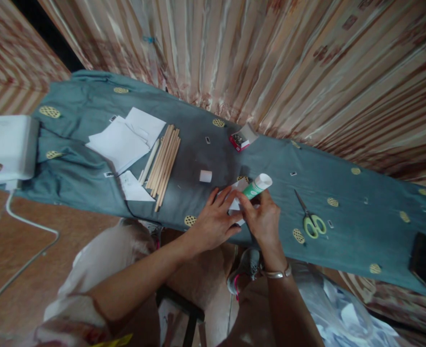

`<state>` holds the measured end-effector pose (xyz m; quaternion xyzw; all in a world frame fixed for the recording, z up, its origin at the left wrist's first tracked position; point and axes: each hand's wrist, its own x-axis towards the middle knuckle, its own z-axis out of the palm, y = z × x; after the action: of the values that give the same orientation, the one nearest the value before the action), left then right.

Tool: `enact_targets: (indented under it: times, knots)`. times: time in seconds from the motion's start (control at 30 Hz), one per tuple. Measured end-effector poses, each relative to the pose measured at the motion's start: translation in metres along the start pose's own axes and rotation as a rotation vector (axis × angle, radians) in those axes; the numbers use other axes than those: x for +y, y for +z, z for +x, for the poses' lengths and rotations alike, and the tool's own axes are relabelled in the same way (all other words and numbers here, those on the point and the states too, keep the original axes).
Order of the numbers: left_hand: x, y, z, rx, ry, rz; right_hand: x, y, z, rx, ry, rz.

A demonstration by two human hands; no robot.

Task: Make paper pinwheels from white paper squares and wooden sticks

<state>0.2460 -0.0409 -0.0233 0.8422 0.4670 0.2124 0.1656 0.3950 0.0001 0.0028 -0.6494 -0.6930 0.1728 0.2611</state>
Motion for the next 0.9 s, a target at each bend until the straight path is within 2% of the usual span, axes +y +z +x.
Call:
enact_targets:
  times: [0.47,0.9]
  knots:
    - [0.001,-0.004,0.001,-0.028,-0.008,-0.014,0.005,-0.007,-0.010,-0.002,0.008,-0.023]
    - [0.001,-0.003,0.001,-0.021,-0.010,-0.020,0.009,-0.007,-0.001,0.046,0.033,-0.008]
